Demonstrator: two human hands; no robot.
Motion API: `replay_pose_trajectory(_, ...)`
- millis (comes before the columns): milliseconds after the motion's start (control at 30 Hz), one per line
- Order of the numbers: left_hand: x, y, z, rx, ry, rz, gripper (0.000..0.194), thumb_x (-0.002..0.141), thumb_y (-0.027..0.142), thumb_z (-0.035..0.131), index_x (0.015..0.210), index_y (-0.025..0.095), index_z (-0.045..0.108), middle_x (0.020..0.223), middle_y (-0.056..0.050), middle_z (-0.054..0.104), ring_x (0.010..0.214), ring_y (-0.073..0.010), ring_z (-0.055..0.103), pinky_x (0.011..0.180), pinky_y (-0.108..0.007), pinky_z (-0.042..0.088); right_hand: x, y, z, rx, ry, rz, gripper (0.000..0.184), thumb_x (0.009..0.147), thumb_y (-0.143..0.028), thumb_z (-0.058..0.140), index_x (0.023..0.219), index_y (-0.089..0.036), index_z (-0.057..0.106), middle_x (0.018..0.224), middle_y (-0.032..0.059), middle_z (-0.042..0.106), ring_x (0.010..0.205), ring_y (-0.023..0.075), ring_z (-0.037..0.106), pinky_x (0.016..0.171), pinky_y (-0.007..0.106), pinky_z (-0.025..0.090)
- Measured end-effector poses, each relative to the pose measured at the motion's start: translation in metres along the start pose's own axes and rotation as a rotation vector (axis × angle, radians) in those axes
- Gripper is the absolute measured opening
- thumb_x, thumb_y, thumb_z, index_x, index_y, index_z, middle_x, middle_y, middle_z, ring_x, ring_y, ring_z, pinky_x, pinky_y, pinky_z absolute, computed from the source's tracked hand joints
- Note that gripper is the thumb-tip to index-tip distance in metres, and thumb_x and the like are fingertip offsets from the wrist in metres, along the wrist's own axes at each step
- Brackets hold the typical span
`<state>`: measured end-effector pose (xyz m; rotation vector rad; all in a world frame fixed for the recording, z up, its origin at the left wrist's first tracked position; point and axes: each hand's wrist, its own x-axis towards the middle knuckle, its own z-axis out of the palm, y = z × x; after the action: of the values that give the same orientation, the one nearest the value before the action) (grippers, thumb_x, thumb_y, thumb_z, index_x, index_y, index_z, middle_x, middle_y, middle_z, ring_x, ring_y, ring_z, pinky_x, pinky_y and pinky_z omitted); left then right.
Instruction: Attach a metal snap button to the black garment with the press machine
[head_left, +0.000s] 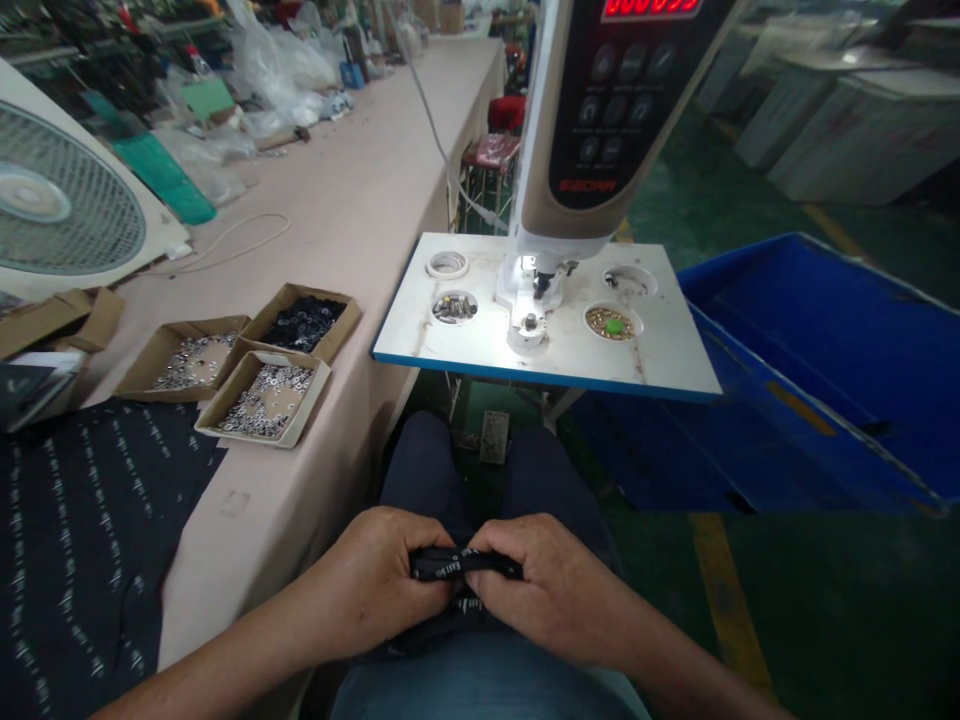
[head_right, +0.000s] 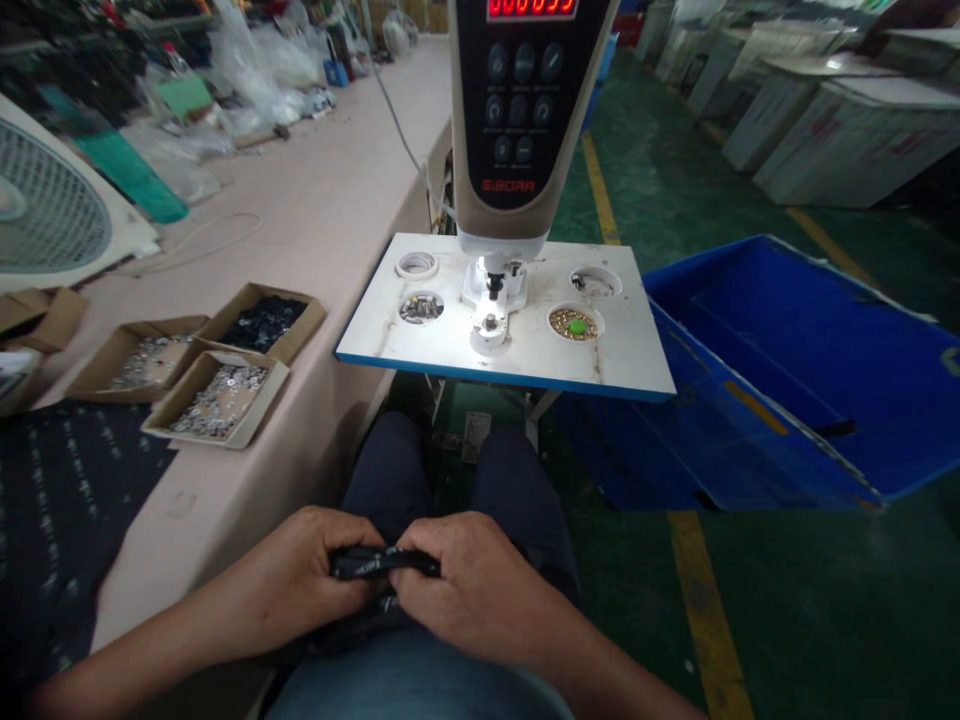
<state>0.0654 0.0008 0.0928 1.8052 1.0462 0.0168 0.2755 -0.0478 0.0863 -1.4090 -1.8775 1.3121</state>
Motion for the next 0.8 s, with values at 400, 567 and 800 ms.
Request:
replay_pose_trajectory(400,0.010,0.002,-0.021,-0.376,-0.212,-0.152,0.029,0.080,0.036,0.069,0.069,0.017,0.051,0.061,0.007,0.039,0.056,-0.0069,0.031,0.047,-0.020,0.023,0.027,0.007,-0.019,0.273,-0.222,0.147,0.017,0.086,-0.025,0.061,0.087,-0.014,0.075,0.067,-0.0037,0.059,0.063,0.0093,0.051,0.054,0.018,0.036)
replay_pose_trajectory(567,0.011,-0.002,-0.019,-0.451,-0.204,-0.175,0.029,0.078,0.033,0.071,0.068,0.017,0.048,0.060,0.008,0.038,0.054,-0.0060,0.030,0.046,-0.019,0.022,0.030,0.005,-0.021,0.341,-0.224,0.191,0.019,0.084,-0.027,0.062,0.086,-0.013,0.075,0.065,-0.0040,0.057,0.058,0.0091,0.048,0.052,0.019,0.035)
replay_pose_trajectory(800,0.010,-0.011,-0.014,-0.607,-0.165,-0.203,0.026,0.073,0.030,0.075,0.071,0.016,0.053,0.060,0.007,0.042,0.053,-0.0052,0.032,0.047,-0.018,0.024,0.030,0.003,-0.018,0.245,-0.119,0.158,0.015,0.083,-0.025,0.063,0.082,-0.015,0.074,0.065,-0.0036,0.062,0.059,0.0097,0.053,0.051,0.019,0.036)
